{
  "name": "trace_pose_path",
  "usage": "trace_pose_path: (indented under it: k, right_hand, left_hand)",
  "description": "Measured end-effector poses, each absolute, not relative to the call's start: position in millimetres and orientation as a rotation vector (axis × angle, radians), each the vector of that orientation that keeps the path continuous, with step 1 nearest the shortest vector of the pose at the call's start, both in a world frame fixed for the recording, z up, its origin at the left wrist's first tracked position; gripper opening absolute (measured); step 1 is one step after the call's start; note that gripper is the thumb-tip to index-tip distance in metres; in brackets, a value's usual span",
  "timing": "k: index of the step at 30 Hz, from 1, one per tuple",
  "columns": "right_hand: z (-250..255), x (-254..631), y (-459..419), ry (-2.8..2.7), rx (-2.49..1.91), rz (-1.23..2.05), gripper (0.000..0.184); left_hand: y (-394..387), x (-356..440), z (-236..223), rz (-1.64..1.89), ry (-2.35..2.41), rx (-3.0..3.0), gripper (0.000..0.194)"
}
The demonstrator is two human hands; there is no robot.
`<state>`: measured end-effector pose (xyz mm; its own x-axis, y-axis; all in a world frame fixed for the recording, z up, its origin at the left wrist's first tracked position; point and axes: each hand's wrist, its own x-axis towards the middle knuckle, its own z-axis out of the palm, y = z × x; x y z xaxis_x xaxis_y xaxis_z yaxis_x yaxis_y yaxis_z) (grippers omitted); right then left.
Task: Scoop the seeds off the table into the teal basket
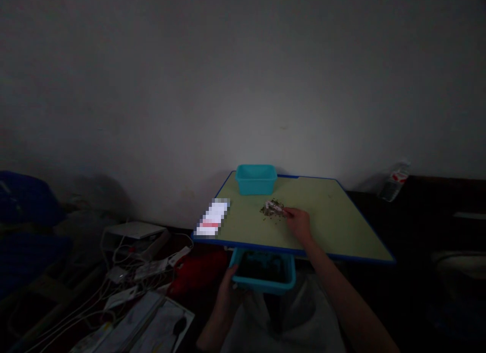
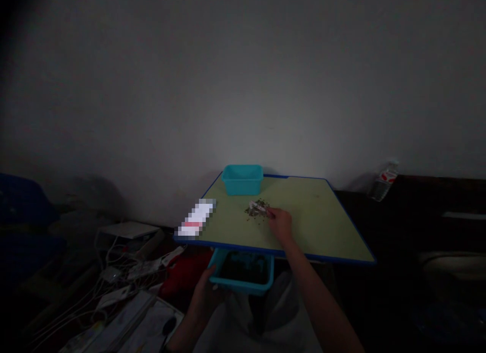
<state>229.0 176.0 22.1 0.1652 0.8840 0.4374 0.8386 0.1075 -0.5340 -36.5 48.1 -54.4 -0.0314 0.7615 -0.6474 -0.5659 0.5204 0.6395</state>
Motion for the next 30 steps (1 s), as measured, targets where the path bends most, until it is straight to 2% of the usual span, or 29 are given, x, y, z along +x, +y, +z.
trace_pose_path:
  k: [16,30]
  right_hand:
    - [20,229,177,-1.762,-1.527,0.047,0.025]
    - [22,228,177,-1.756,-1.515,0.101,0.023]
  left_hand:
    - [43,-36,-67,1.080,1.148,0.242,0.067]
    - [38,-37,-61,1.072,1.121,0.252,0.064]
